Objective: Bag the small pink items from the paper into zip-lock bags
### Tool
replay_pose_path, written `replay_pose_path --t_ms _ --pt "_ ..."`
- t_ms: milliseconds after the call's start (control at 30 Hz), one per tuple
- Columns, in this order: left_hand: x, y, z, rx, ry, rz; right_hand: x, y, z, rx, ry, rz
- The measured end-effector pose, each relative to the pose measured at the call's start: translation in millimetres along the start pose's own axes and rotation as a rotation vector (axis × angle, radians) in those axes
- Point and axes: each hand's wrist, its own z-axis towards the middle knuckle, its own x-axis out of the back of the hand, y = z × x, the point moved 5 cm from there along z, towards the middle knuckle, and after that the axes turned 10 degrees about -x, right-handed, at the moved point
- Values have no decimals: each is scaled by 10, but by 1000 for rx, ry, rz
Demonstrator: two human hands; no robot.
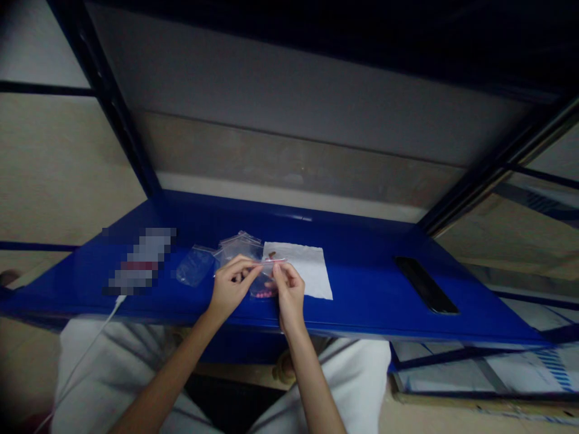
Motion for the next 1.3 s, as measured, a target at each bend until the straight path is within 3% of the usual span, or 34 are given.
replay_pose_path --t_ms 300,500,733,967,1300 --pt "32 72 -20 -10 -83 -70 -14 -5 -73 86 -13 -146" --pt "11 63 -43 12 -148 18 -31 -7 -72 91 -49 -156" --pt "10 104 -49 -67 -139 164 7 9 -55 76 -26 -119" --pt "-6 66 -54 26 -175 79 -19 -17 -83 72 -47 -103" --pt "-29 56 -47 -10 -199 102 -56 -58 -103 101 -100 -152"
